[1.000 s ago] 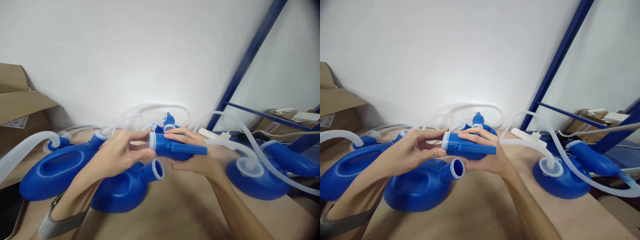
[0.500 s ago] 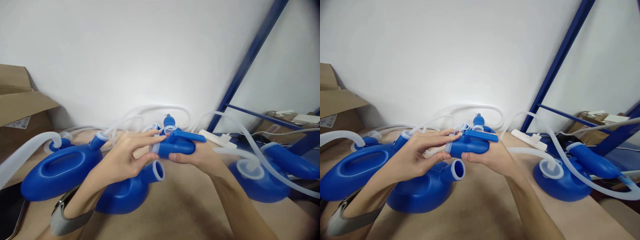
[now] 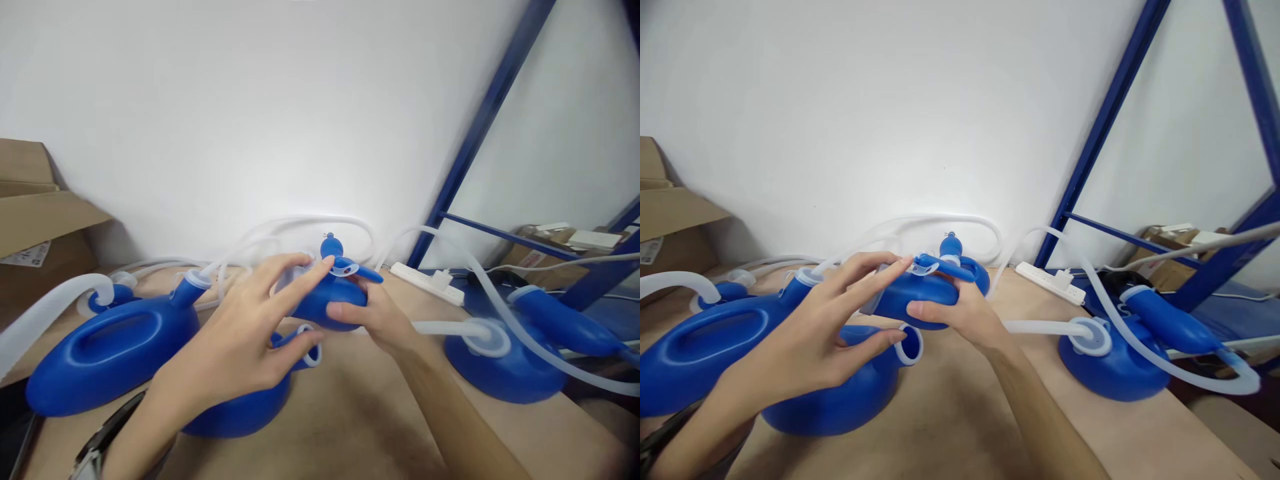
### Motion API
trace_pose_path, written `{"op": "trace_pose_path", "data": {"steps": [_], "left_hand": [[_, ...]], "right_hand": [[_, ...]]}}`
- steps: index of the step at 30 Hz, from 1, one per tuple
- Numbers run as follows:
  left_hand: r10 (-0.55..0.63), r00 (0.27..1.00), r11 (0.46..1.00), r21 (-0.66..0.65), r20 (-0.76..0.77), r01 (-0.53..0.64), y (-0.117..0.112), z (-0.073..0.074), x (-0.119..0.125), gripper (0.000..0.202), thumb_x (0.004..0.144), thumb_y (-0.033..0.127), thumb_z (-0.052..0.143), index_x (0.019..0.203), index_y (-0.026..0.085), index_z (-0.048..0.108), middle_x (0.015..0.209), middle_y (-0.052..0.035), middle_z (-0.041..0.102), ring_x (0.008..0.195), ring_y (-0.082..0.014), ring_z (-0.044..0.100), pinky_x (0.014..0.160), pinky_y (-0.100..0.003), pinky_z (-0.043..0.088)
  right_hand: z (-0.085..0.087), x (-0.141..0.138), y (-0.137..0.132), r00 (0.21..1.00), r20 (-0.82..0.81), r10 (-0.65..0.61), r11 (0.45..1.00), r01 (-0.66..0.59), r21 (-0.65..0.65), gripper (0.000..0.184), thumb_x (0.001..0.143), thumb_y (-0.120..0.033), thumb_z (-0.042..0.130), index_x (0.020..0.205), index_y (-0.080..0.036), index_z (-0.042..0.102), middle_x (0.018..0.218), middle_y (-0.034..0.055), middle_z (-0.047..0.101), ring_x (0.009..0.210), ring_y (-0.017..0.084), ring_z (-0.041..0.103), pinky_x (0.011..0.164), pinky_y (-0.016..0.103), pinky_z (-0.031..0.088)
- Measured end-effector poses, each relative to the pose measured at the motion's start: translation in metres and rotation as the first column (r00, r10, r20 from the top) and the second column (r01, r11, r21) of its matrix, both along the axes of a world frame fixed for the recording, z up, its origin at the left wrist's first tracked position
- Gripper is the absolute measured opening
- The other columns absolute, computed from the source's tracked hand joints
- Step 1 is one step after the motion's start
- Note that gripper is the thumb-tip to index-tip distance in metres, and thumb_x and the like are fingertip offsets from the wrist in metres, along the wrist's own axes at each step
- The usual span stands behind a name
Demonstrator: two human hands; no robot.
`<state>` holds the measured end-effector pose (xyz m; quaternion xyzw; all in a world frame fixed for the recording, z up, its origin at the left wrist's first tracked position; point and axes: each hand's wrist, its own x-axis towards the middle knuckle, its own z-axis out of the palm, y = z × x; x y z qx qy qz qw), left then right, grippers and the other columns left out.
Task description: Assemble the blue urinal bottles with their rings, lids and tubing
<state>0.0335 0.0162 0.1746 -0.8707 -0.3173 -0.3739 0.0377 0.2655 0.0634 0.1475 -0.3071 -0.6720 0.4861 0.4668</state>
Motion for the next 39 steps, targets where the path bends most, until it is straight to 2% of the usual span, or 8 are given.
{"op": "trace_pose_path", "data": {"steps": [5, 8, 11, 14, 17, 30, 34, 39], "left_hand": [[-0.06, 0.964, 0.992, 0.124, 0.259, 0.028, 0.014, -0.007, 0.014, 0.039, 0.096, 0.028, 0.07, 0.134, 0.024, 0.062, 0.116, -0.0071, 0.067, 0.106, -0.0209, 0.068, 0.094, -0.034, 0.057], [-0.003, 0.947, 0.994, 0.108, 0.322, -0.033, 0.017, -0.004, 0.012, 0.042, 0.094, 0.028, 0.072, 0.134, 0.025, 0.06, 0.108, -0.0037, 0.069, 0.097, -0.0189, 0.069, 0.091, -0.033, 0.057], [0.051, 0.968, 0.991, 0.104, 0.245, -0.079, 0.016, 0.0, 0.005, 0.058, 0.095, 0.027, 0.07, 0.149, 0.026, 0.049, 0.106, -0.003, 0.07, 0.094, -0.018, 0.07, 0.088, -0.031, 0.057], [0.018, 0.99, 0.994, 0.104, 0.137, -0.032, 0.015, 0.002, 0.0, 0.046, 0.098, 0.025, 0.064, 0.143, 0.026, 0.057, 0.111, -0.005, 0.07, 0.095, -0.0185, 0.07, 0.084, -0.03, 0.057], [-0.014, 0.995, 0.998, 0.054, 0.097, 0.009, 0.015, 0.002, 0.002, 0.033, 0.098, 0.024, 0.062, 0.132, 0.025, 0.063, 0.115, -0.0066, 0.07, 0.102, -0.0208, 0.07, 0.088, -0.033, 0.057], [0.025, 1.0, 0.994, 0.107, 0.007, -0.026, 0.005, -0.003, 0.014, 0.049, 0.099, 0.032, 0.064, 0.144, 0.028, 0.044, 0.122, -0.0064, 0.07, 0.104, -0.024, 0.07, 0.085, -0.037, 0.052], [-0.004, 0.995, 0.996, 0.084, -0.101, 0.012, 0.004, 0.0, 0.01, 0.062, 0.101, 0.027, 0.059, 0.159, 0.032, 0.037, 0.129, -0.0077, 0.068, 0.108, -0.0245, 0.067, 0.085, -0.037, 0.053], [-0.025, 0.998, 0.983, 0.182, -0.05, 0.034, 0.006, -0.003, 0.01, 0.047, 0.1, 0.021, 0.058, 0.147, 0.025, 0.051, 0.114, -0.008, 0.071, 0.093, -0.0218, 0.066, 0.079, -0.035, 0.053]], "right_hand": [[-0.015, -0.021, -0.004, 0.979, -0.151, 0.133, 0.985, -0.148, -0.093, 0.072, 0.075, -0.067, 0.084, 0.134, -0.029, 0.066, 0.136, 0.0113, 0.072, 0.127, 0.032, 0.068, 0.104, 0.047, 0.059], [-0.017, -0.024, -0.001, 0.967, -0.245, 0.067, 0.996, -0.08, -0.044, 0.079, 0.078, -0.066, 0.082, 0.143, -0.03, 0.058, 0.141, 0.013, 0.068, 0.131, 0.031, 0.066, 0.107, 0.047, 0.057], [-0.009, -0.015, 0.002, 0.954, -0.299, -0.017, 0.998, 0.034, 0.051, 0.072, 0.085, -0.063, 0.077, 0.146, -0.033, 0.055, 0.129, 0.01, 0.074, 0.123, 0.028, 0.07, 0.106, 0.046, 0.057], [0.002, -0.004, -0.001, 0.996, -0.084, -0.031, 0.984, 0.045, 0.174, 0.049, 0.095, -0.063, 0.065, 0.132, -0.031, 0.069, 0.127, 0.008, 0.073, 0.121, 0.026, 0.069, 0.105, 0.043, 0.057], [0.009, -0.001, -0.008, 0.993, 0.095, -0.074, 0.971, 0.05, 0.233, 0.045, 0.099, -0.062, 0.059, 0.128, -0.028, 0.072, 0.13, 0.008, 0.071, 0.114, 0.023, 0.071, 0.099, 0.039, 0.059], [0.007, -0.012, -0.009, 0.994, -0.015, -0.107, 0.977, 0.108, 0.183, 0.03, 0.097, -0.054, 0.063, 0.097, -0.024, 0.065, 0.084, -0.0011, 0.063, 0.071, 0.014, 0.06, 0.068, 0.026, 0.053], [0.008, -0.013, -0.01, 0.998, -0.04, -0.038, 0.984, 0.045, 0.173, 0.031, 0.094, -0.054, 0.069, 0.094, -0.024, 0.064, 0.081, -0.0016, 0.061, 0.072, 0.013, 0.059, 0.068, 0.026, 0.053], [0.012, -0.014, -0.015, 0.999, -0.038, 0.006, 0.982, 0.001, 0.19, 0.025, 0.093, -0.047, 0.073, 0.095, -0.024, 0.064, 0.087, -0.0006, 0.065, 0.081, 0.015, 0.064, 0.077, 0.028, 0.056]]}}
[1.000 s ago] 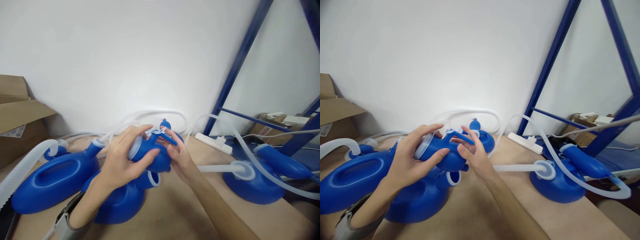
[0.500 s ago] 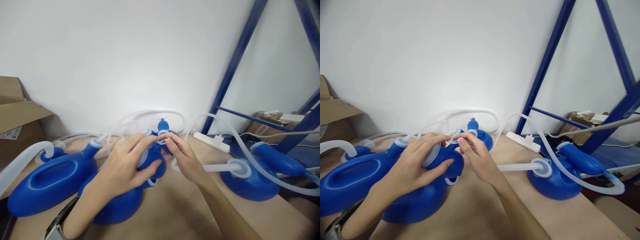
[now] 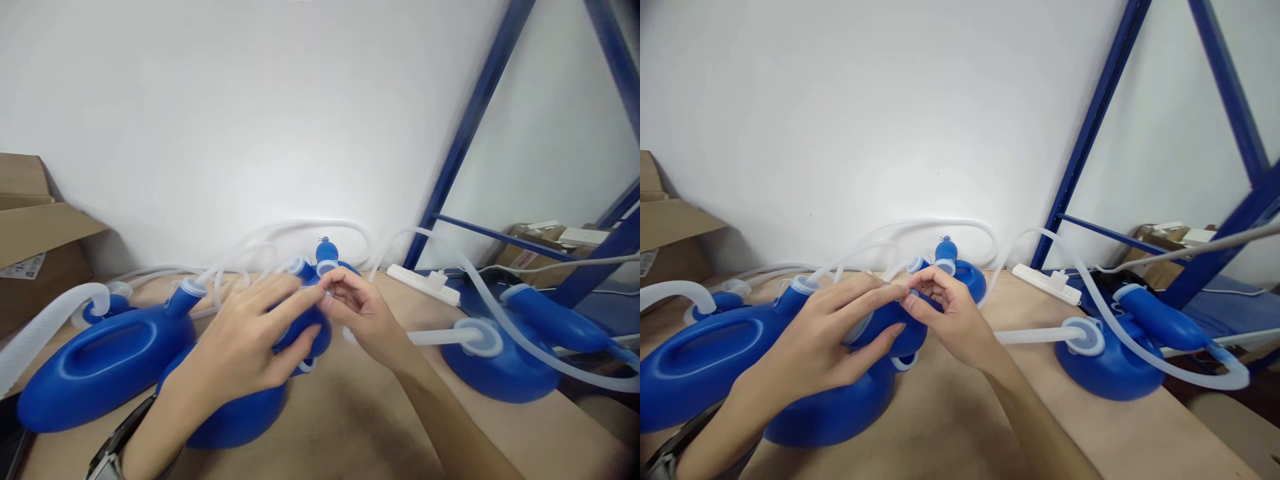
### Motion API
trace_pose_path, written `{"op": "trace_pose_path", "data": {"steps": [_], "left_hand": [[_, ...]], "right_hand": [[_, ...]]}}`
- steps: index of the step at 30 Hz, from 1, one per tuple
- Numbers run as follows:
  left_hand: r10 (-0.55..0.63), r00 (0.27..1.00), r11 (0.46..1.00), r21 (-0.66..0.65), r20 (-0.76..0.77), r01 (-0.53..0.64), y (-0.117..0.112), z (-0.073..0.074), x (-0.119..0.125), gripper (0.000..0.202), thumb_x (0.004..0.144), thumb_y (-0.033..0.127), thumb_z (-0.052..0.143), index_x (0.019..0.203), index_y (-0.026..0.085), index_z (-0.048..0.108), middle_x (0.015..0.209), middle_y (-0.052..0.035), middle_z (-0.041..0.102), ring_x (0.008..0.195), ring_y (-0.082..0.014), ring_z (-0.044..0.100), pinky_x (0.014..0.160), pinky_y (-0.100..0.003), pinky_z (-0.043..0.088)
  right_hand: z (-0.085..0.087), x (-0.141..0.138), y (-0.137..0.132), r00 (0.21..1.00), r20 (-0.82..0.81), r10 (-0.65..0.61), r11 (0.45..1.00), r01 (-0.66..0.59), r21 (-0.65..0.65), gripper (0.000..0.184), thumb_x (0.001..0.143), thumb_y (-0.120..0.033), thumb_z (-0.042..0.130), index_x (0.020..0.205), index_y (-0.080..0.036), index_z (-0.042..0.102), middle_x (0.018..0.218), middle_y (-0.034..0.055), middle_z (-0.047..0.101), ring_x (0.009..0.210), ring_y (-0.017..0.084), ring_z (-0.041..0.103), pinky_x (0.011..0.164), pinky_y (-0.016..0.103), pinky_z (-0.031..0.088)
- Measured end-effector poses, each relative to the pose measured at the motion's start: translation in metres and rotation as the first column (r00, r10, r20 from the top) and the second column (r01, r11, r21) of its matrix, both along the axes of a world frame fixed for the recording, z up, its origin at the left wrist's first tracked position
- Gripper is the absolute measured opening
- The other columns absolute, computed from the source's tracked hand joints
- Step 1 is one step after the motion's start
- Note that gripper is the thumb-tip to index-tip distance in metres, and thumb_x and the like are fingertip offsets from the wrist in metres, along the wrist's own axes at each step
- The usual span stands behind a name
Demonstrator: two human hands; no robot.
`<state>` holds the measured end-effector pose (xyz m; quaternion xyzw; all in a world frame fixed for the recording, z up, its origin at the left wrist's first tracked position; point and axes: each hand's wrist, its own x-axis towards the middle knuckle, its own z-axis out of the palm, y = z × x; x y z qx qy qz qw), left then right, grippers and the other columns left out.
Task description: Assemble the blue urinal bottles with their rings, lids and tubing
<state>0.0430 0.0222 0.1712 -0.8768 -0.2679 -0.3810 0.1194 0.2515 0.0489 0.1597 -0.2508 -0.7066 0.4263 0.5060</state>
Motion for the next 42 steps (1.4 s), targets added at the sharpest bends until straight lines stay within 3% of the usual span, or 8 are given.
{"op": "trace_pose_path", "data": {"steps": [3, 6, 13, 21, 31, 37, 42], "left_hand": [[0.032, 0.999, 0.994, 0.106, 0.023, -0.034, 0.001, -0.002, 0.002, 0.037, 0.099, 0.021, 0.06, 0.136, 0.021, 0.057, 0.105, -0.008, 0.072, 0.083, -0.0202, 0.066, 0.072, -0.034, 0.052], [0.058, 0.997, 0.984, 0.169, 0.041, -0.064, 0.002, -0.004, 0.002, 0.031, 0.097, 0.02, 0.061, 0.128, 0.02, 0.06, 0.108, -0.0096, 0.073, 0.084, -0.0209, 0.069, 0.072, -0.035, 0.054], [0.009, 1.0, 0.976, 0.217, 0.019, -0.012, -0.001, -0.004, 0.007, 0.025, 0.096, 0.016, 0.059, 0.121, 0.017, 0.062, 0.11, -0.0123, 0.072, 0.094, -0.0241, 0.071, 0.08, -0.035, 0.059], [-0.05, 0.999, 0.96, 0.276, 0.016, 0.044, 0.0, -0.005, 0.011, 0.021, 0.092, 0.008, 0.058, 0.111, 0.014, 0.065, 0.099, -0.0126, 0.071, 0.086, -0.0245, 0.068, 0.073, -0.038, 0.056], [-0.079, 0.992, 0.943, 0.329, 0.095, 0.044, 0.003, -0.01, 0.014, 0.029, 0.089, 0.006, 0.059, 0.117, 0.013, 0.064, 0.093, -0.0091, 0.069, 0.081, -0.0217, 0.068, 0.071, -0.036, 0.059], [-0.079, 0.987, 0.947, 0.32, 0.141, 0.03, 0.002, -0.012, 0.015, 0.028, 0.088, 0.006, 0.061, 0.113, 0.015, 0.064, 0.096, -0.0082, 0.071, 0.083, -0.0202, 0.069, 0.074, -0.036, 0.061], [-0.074, 0.982, 0.949, 0.314, 0.175, 0.015, 0.002, -0.009, 0.022, 0.018, 0.088, 0.006, 0.059, 0.103, 0.015, 0.066, 0.09, -0.0092, 0.074, 0.078, -0.0214, 0.07, 0.068, -0.037, 0.061]], "right_hand": [[0.001, 0.001, -0.001, 1.0, -0.006, 0.012, 1.0, -0.012, -0.014, 0.019, 0.093, -0.043, 0.072, 0.097, -0.024, 0.066, 0.086, -0.0011, 0.066, 0.08, 0.014, 0.065, 0.077, 0.028, 0.056], [0.002, 0.003, -0.001, 1.0, 0.005, 0.015, 1.0, -0.015, -0.026, 0.017, 0.094, -0.041, 0.069, 0.096, -0.024, 0.067, 0.084, -0.0009, 0.066, 0.077, 0.015, 0.065, 0.074, 0.029, 0.056], [0.001, 0.002, -0.002, 0.999, -0.017, -0.03, 0.998, 0.029, -0.057, 0.014, 0.086, -0.029, 0.071, 0.098, -0.023, 0.068, 0.081, -0.0014, 0.064, 0.073, 0.013, 0.06, 0.068, 0.026, 0.051], [0.003, -0.003, -0.008, 0.998, -0.062, -0.033, 0.995, 0.027, -0.101, 0.008, 0.08, -0.026, 0.066, 0.085, -0.02, 0.069, 0.07, -0.0037, 0.06, 0.062, 0.011, 0.052, 0.06, 0.025, 0.042], [0.0, -0.009, -0.009, 0.987, -0.134, -0.091, 0.989, 0.075, -0.124, 0.005, 0.074, -0.023, 0.064, 0.073, -0.019, 0.068, 0.063, -0.0043, 0.059, 0.056, 0.009, 0.048, 0.054, 0.023, 0.037], [-0.003, -0.011, -0.01, 0.98, -0.167, -0.107, 0.992, 0.094, -0.084, 0.018, 0.075, -0.021, 0.066, 0.092, -0.02, 0.071, 0.07, -0.0046, 0.064, 0.058, 0.009, 0.052, 0.053, 0.022, 0.038], [-0.003, -0.012, -0.012, 0.972, -0.192, -0.138, 0.99, 0.129, -0.058, 0.02, 0.075, -0.02, 0.064, 0.094, -0.021, 0.069, 0.066, -0.0067, 0.061, 0.053, 0.008, 0.046, 0.05, 0.022, 0.035]]}}
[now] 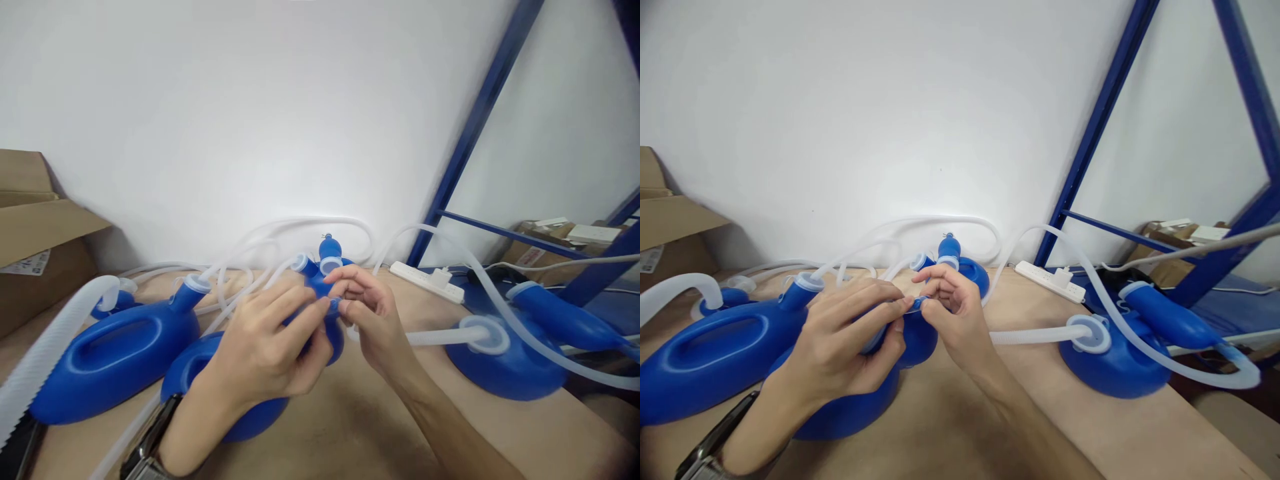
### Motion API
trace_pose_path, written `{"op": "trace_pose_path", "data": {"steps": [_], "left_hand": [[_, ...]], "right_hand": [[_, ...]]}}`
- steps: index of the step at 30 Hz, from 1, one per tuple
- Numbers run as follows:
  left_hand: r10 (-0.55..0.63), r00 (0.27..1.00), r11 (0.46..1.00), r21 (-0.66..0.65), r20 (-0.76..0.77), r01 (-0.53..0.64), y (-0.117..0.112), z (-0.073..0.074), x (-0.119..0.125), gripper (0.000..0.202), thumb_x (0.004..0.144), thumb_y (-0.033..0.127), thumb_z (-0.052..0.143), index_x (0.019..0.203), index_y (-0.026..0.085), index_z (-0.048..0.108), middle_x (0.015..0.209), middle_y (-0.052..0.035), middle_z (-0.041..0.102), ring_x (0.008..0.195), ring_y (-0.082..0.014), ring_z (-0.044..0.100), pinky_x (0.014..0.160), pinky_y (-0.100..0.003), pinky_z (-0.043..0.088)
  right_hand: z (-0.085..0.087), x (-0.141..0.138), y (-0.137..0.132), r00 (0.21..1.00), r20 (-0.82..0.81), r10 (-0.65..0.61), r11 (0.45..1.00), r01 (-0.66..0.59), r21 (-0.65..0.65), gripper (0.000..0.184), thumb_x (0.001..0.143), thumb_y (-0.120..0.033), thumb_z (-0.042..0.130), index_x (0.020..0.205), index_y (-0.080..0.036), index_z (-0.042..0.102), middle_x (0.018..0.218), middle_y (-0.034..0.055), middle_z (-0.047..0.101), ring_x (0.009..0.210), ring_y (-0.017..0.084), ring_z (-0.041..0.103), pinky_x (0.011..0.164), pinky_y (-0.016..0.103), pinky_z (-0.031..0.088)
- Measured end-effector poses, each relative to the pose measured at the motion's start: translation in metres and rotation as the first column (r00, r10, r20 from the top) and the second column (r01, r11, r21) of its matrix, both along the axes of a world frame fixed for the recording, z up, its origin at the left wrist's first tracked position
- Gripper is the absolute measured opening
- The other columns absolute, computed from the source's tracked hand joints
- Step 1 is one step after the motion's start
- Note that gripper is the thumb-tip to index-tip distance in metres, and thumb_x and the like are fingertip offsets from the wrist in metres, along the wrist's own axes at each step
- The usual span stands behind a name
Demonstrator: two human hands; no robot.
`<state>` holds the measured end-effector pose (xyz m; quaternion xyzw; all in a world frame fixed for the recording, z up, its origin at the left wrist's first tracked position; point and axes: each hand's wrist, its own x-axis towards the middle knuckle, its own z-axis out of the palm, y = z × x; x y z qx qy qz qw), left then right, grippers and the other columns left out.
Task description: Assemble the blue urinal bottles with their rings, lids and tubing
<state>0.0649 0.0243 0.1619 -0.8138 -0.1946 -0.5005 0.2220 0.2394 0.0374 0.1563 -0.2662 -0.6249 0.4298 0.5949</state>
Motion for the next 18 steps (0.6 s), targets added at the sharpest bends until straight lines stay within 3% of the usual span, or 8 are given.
{"op": "trace_pose_path", "data": {"steps": [4, 12, 14, 18], "left_hand": [[-0.04, 0.999, 0.998, -0.048, 0.009, 0.04, -0.004, 0.005, 0.004, 0.017, 0.087, 0.003, 0.058, 0.097, 0.014, 0.064, 0.09, -0.0116, 0.076, 0.08, -0.0244, 0.072, 0.069, -0.04, 0.062], [-0.244, 0.969, 0.935, -0.257, 0.036, 0.245, 0.002, 0.007, -0.006, 0.021, 0.092, 0.004, 0.061, 0.109, 0.015, 0.065, 0.11, -0.013, 0.076, 0.105, -0.0228, 0.073, 0.092, -0.037, 0.061], [-0.222, 0.975, 0.934, -0.287, -0.005, 0.211, 0.004, 0.007, -0.007, 0.025, 0.095, 0.007, 0.061, 0.117, 0.016, 0.064, 0.118, -0.0139, 0.075, 0.113, -0.0241, 0.071, 0.098, -0.04, 0.059], [-0.073, 0.99, 0.932, -0.363, -0.119, 0.025, 0.004, 0.006, -0.006, 0.036, 0.098, 0.019, 0.06, 0.134, 0.016, 0.057, 0.136, -0.0166, 0.067, 0.128, -0.0298, 0.062, 0.107, -0.048, 0.054]], "right_hand": [[0.004, 0.002, -0.006, 0.998, 0.032, -0.054, 0.997, 0.052, 0.063, 0.026, 0.076, -0.017, 0.063, 0.1, -0.021, 0.072, 0.065, -0.0074, 0.06, 0.052, 0.007, 0.046, 0.049, 0.021, 0.034], [0.013, 0.008, -0.011, 0.981, 0.136, -0.142, 0.985, 0.125, 0.121, 0.02, 0.076, -0.018, 0.064, 0.094, -0.021, 0.072, 0.065, -0.0062, 0.059, 0.054, 0.009, 0.051, 0.049, 0.022, 0.037], [0.015, 0.01, -0.008, 0.971, 0.174, -0.163, 0.983, 0.144, 0.117, 0.016, 0.076, -0.019, 0.064, 0.09, -0.02, 0.072, 0.066, -0.0051, 0.061, 0.056, 0.01, 0.053, 0.052, 0.023, 0.04], [0.016, 0.013, 0.0, 0.958, 0.207, -0.199, 0.977, 0.178, 0.114, 0.01, 0.082, -0.026, 0.063, 0.085, -0.02, 0.07, 0.072, -0.002, 0.064, 0.063, 0.012, 0.057, 0.058, 0.025, 0.044]]}}
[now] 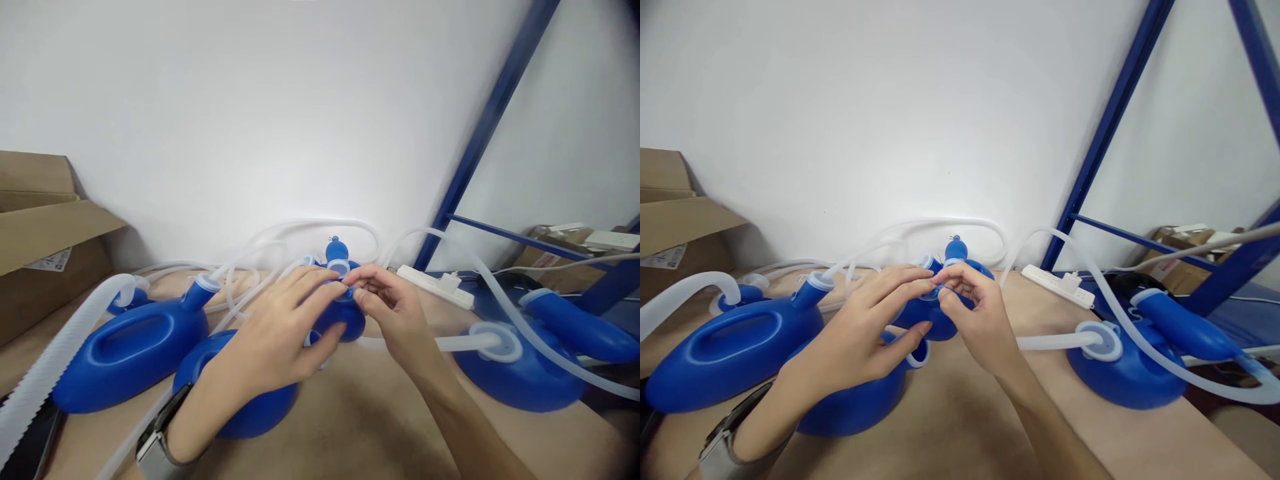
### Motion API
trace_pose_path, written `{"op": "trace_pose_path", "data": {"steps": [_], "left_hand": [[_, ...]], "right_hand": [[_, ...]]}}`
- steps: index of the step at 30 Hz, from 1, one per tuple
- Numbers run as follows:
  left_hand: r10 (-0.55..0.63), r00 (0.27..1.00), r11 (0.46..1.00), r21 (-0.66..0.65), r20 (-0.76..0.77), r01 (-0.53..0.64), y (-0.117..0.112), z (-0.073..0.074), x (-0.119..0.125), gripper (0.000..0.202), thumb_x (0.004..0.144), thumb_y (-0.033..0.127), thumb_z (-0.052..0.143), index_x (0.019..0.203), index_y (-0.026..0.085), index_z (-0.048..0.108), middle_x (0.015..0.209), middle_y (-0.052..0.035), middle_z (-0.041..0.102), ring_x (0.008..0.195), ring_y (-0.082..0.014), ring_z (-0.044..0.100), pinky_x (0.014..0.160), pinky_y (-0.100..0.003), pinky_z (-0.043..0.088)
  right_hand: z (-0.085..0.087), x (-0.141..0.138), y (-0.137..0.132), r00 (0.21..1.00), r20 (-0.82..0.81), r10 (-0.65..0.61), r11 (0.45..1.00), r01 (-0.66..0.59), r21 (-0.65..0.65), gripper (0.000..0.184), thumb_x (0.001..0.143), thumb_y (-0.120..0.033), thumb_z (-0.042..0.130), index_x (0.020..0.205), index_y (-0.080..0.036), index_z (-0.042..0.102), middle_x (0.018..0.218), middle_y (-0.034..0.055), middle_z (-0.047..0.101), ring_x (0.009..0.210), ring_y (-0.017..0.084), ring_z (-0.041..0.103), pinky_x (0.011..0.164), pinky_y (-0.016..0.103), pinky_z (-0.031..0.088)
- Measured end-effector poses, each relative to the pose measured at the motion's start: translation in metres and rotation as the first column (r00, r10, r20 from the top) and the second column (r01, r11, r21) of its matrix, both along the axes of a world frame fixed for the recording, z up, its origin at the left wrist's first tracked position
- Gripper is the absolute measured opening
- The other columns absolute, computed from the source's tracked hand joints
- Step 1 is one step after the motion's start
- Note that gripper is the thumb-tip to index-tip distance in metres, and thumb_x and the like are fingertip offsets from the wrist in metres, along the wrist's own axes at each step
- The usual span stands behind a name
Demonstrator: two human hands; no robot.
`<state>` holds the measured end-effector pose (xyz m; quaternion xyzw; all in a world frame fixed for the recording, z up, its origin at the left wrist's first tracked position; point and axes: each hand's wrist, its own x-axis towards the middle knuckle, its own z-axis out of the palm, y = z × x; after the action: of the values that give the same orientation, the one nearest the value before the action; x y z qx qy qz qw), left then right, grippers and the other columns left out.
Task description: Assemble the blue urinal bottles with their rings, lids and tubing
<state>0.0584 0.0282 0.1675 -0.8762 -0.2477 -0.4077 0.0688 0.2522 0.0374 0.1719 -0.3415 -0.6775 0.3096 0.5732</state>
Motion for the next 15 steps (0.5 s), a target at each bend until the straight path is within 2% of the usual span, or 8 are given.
{"op": "trace_pose_path", "data": {"steps": [4, 7, 9, 12, 15], "left_hand": [[0.072, 0.995, 0.993, -0.089, -0.073, -0.079, 0.005, -0.006, 0.001, 0.051, 0.098, 0.027, 0.062, 0.146, 0.02, 0.048, 0.152, -0.0173, 0.055, 0.138, -0.0319, 0.055, 0.113, -0.053, 0.05], [0.123, 0.984, 0.973, -0.178, -0.125, -0.145, 0.013, -0.013, -0.003, 0.064, 0.098, 0.034, 0.063, 0.157, 0.023, 0.039, 0.157, -0.0182, 0.048, 0.14, -0.0349, 0.054, 0.111, -0.057, 0.052], [0.148, 0.973, 0.952, -0.243, -0.176, -0.188, 0.018, -0.015, -0.009, 0.072, 0.099, 0.039, 0.063, 0.162, 0.026, 0.032, 0.163, -0.0188, 0.041, 0.143, -0.0367, 0.052, 0.111, -0.058, 0.051], [0.171, 0.964, 0.91, -0.343, -0.202, -0.233, 0.026, -0.012, -0.025, 0.075, 0.1, 0.044, 0.061, 0.165, 0.027, 0.027, 0.166, -0.0167, 0.04, 0.147, -0.0335, 0.05, 0.115, -0.052, 0.049], [0.275, 0.943, 0.85, -0.411, -0.187, -0.33, 0.032, -0.002, -0.054, 0.069, 0.102, 0.052, 0.054, 0.162, 0.024, 0.035, 0.16, -0.0145, 0.049, 0.142, -0.0321, 0.055, 0.117, -0.049, 0.047]], "right_hand": [[-0.003, 0.003, 0.005, 0.997, 0.061, -0.039, 0.999, 0.038, 0.01, 0.013, 0.09, -0.032, 0.062, 0.095, -0.022, 0.069, 0.072, -0.0033, 0.06, 0.064, 0.013, 0.054, 0.061, 0.026, 0.045], [-0.006, 0.005, 0.005, 0.976, 0.199, -0.09, 0.996, 0.087, 0.021, 0.019, 0.097, -0.036, 0.059, 0.111, -0.027, 0.069, 0.077, -0.003, 0.059, 0.07, 0.016, 0.057, 0.068, 0.029, 0.048], [-0.009, 0.005, 0.007, 0.932, 0.336, -0.138, 0.99, 0.127, 0.056, 0.025, 0.102, -0.038, 0.055, 0.122, -0.029, 0.067, 0.089, 0.0, 0.065, 0.083, 0.019, 0.063, 0.079, 0.033, 0.05], [-0.02, 0.004, 0.017, 0.838, 0.505, -0.208, 0.978, 0.181, 0.102, 0.028, 0.106, -0.036, 0.049, 0.127, -0.028, 0.065, 0.117, 0.0064, 0.069, 0.109, 0.025, 0.065, 0.097, 0.041, 0.049], [-0.044, 0.001, 0.034, 0.736, 0.653, -0.179, 0.981, 0.183, 0.062, 0.03, 0.108, -0.032, 0.043, 0.128, -0.026, 0.065, 0.117, 0.0089, 0.066, 0.11, 0.026, 0.065, 0.097, 0.041, 0.05]]}}
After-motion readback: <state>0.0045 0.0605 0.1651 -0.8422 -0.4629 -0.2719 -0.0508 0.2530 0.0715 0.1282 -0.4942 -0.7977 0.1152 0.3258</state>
